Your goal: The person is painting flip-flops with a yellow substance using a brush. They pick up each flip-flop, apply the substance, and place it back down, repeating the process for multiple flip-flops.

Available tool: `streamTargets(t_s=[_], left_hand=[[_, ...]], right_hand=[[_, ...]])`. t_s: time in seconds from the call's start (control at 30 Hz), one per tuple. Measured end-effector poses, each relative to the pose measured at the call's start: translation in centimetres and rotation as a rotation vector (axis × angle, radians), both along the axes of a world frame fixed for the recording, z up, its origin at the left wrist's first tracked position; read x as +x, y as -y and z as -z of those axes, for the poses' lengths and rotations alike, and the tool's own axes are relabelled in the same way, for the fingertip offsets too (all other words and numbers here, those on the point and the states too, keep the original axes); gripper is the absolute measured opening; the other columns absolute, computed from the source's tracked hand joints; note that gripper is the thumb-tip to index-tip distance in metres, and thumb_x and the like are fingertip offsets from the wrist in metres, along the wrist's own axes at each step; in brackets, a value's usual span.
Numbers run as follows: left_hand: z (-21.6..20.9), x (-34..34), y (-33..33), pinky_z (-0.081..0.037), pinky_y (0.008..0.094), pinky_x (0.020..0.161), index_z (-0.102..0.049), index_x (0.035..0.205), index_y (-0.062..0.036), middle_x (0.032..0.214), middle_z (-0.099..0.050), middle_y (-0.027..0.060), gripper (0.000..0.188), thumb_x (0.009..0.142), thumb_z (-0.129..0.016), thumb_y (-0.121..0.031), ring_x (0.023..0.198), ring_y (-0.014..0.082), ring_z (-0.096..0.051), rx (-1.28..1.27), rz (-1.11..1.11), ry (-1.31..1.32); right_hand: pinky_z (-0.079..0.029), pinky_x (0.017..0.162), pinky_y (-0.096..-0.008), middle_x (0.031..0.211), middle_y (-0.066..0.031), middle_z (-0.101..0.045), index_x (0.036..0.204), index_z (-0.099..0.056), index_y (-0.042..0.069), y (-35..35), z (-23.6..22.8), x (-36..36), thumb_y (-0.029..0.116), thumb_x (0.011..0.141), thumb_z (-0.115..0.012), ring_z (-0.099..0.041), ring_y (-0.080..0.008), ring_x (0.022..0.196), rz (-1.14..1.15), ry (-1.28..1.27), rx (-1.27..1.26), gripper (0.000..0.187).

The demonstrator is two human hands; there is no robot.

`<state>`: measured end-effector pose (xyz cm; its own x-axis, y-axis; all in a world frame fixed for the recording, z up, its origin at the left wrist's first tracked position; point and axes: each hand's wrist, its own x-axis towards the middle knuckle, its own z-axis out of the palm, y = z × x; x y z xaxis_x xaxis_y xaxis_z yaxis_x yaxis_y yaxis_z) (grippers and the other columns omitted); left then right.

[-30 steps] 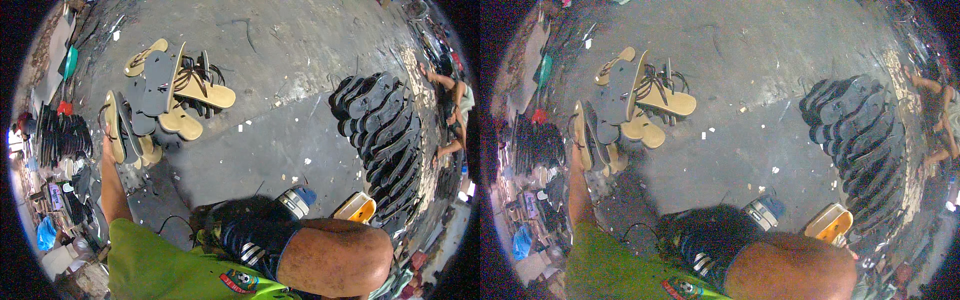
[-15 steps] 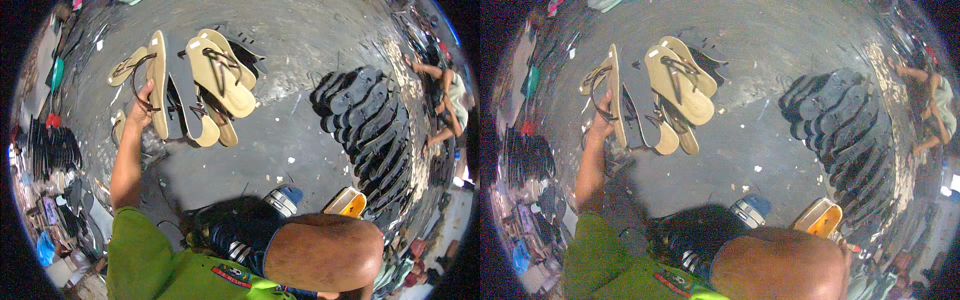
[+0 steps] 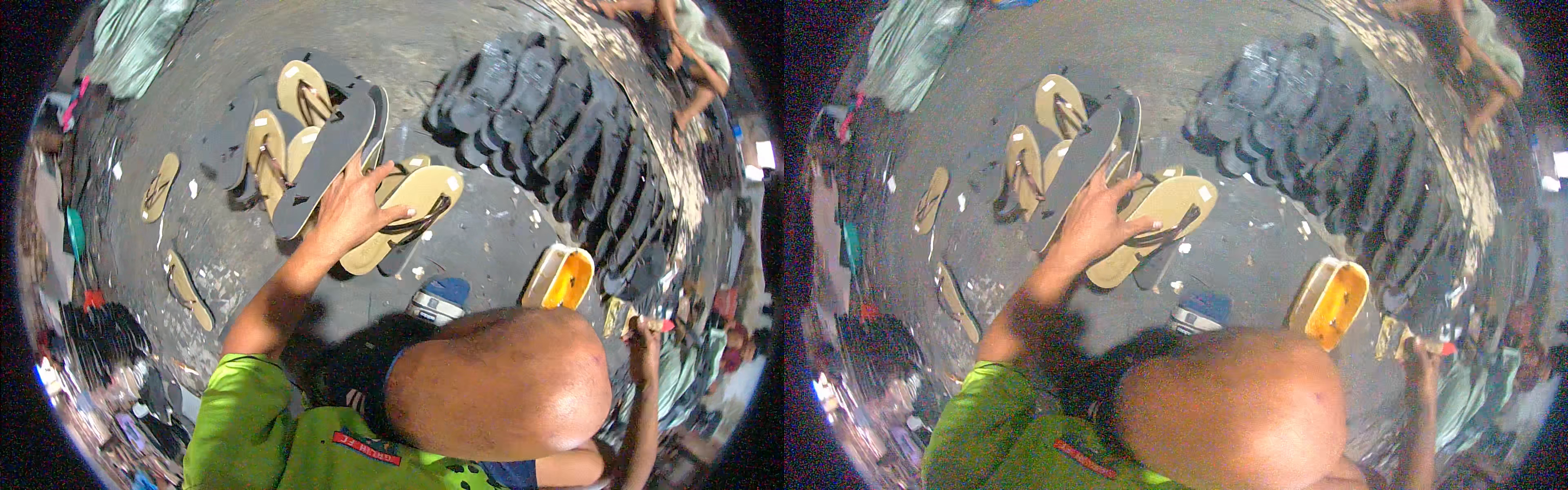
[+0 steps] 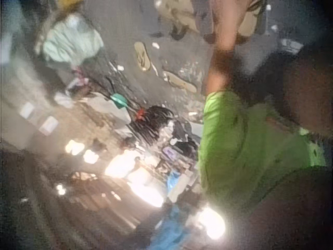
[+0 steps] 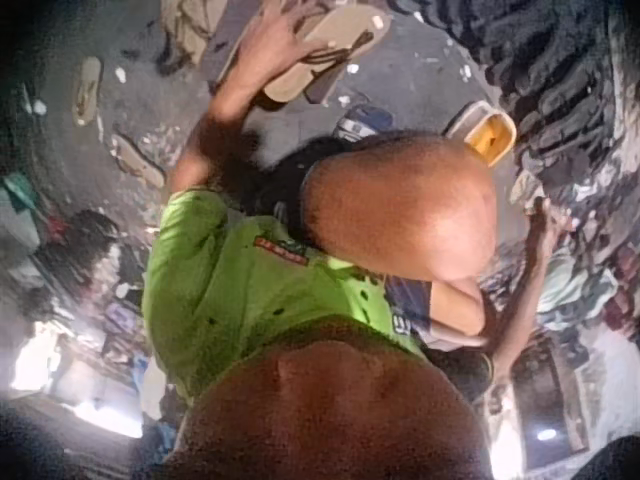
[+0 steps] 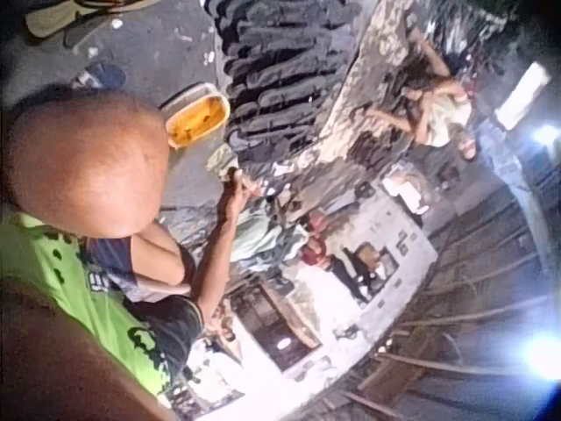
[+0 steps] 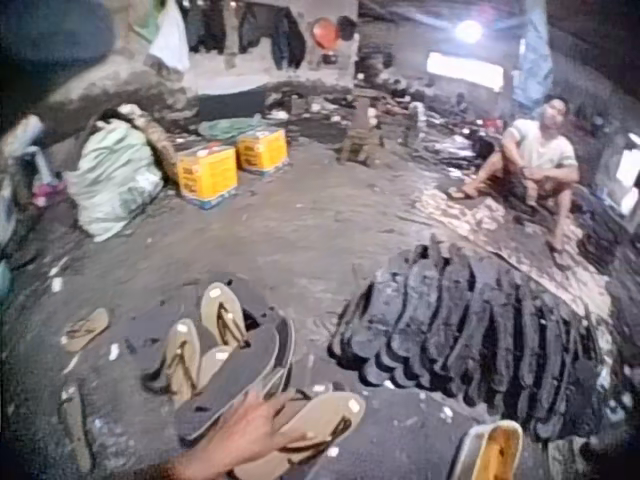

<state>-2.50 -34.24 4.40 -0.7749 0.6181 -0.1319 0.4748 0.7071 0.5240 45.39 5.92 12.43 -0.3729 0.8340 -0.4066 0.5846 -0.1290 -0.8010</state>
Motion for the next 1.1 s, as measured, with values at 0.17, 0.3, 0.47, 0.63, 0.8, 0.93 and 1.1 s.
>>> streamTargets(t_s=[0.17, 0.3, 0.47, 0.63, 0.8, 0.93, 1.1], left_hand=[[4.2, 2.5, -1.2, -0.041, 0.0492, 0.106, -0.067, 0.124, -0.0087, 0.145, -0.042, 0.0304, 0.056, 0.080, -0.077, -0.042, 0.130, 0.0447, -0.047, 0.014, 0.117, -0.243], [3.0, 5.5, -1.7, -0.046, 0.0441, 0.099, -0.066, 0.117, -0.0038, 0.128, -0.058, 0.0241, 0.041, 0.084, -0.076, -0.027, 0.116, 0.0385, -0.058, 0.318, 0.088, -0.137], [5.1, 12.9, -1.0, -0.035, 0.0551, 0.106, -0.046, 0.136, -0.0105, 0.147, -0.031, 0.0291, 0.073, 0.075, -0.084, -0.027, 0.131, 0.0472, -0.038, 0.087, 0.148, -0.200], [9.3, 11.3, -1.8, -0.034, 0.0543, 0.105, -0.033, 0.150, -0.0094, 0.147, -0.032, 0.0305, 0.095, 0.072, -0.086, -0.023, 0.130, 0.0485, -0.040, -0.122, 0.026, -0.200], [5.5, 7.1, -1.4, -0.034, 0.0475, 0.110, -0.034, 0.147, -0.0004, 0.143, -0.043, 0.0301, 0.094, 0.065, -0.079, -0.007, 0.131, 0.0422, -0.044, 0.200, 0.270, -0.195], [-1.4, 9.1, -8.5, -0.037, 0.0443, 0.110, -0.039, 0.145, -0.0044, 0.150, -0.032, 0.0278, 0.091, 0.063, -0.080, -0.007, 0.131, 0.0428, -0.042, 0.041, 0.525, -0.340], [7.8, 12.6, -8.8, -0.037, 0.0497, 0.109, -0.046, 0.132, -0.0023, 0.135, -0.046, 0.0287, 0.072, 0.070, -0.081, -0.013, 0.129, 0.0473, -0.046, 0.106, 0.644, 0.249]], right_hand=[[-0.043, 0.073, -0.0271, 0.088, 0.0044, -0.059, 0.101, -0.060, 0.012, 1.9, -3.8, -1.3, 0.040, 0.091, -0.068, -0.055, -0.0089, 0.080, 0.065, 0.072, 0.152, 0.031], [-0.044, 0.078, -0.0269, 0.093, 0.0009, -0.058, 0.105, -0.060, 0.008, 1.9, -2.2, 1.0, 0.041, 0.095, -0.064, -0.054, -0.0105, 0.085, 0.076, 0.002, 0.230, 0.035], [-0.046, 0.089, -0.0300, 0.105, -0.0055, -0.066, 0.111, -0.066, -0.001, 5.7, 2.6, -4.8, 0.024, 0.096, -0.065, -0.059, -0.0145, 0.100, -0.007, 0.003, 0.365, 0.030], [-0.040, 0.106, -0.0430, 0.130, -0.0193, -0.058, 0.086, -0.073, 0.003, 4.9, 11.1, -9.4, 0.017, 0.078, -0.080, -0.055, -0.0362, 0.118, -0.271, 0.165, 0.722, 0.018], [-0.040, 0.106, -0.0426, 0.131, -0.0160, -0.057, 0.090, -0.070, 0.003, 4.1, 10.9, -9.4, 0.017, 0.081, -0.078, -0.055, -0.0317, 0.119, -0.232, 0.099, 0.836, 0.018], [-0.049, 0.090, -0.0326, 0.106, -0.0089, -0.066, 0.109, -0.065, 0.002, 5.1, 4.9, -7.1, 0.016, 0.092, -0.071, -0.064, -0.0195, 0.099, 0.090, -0.242, 0.535, 0.023], [-0.052, 0.070, -0.0393, 0.086, -0.0133, -0.066, 0.090, -0.065, 0.004, 6.5, 8.6, -2.5, 0.018, 0.089, -0.071, -0.066, -0.0311, 0.080, -0.377, 0.166, 0.649, 0.015]])
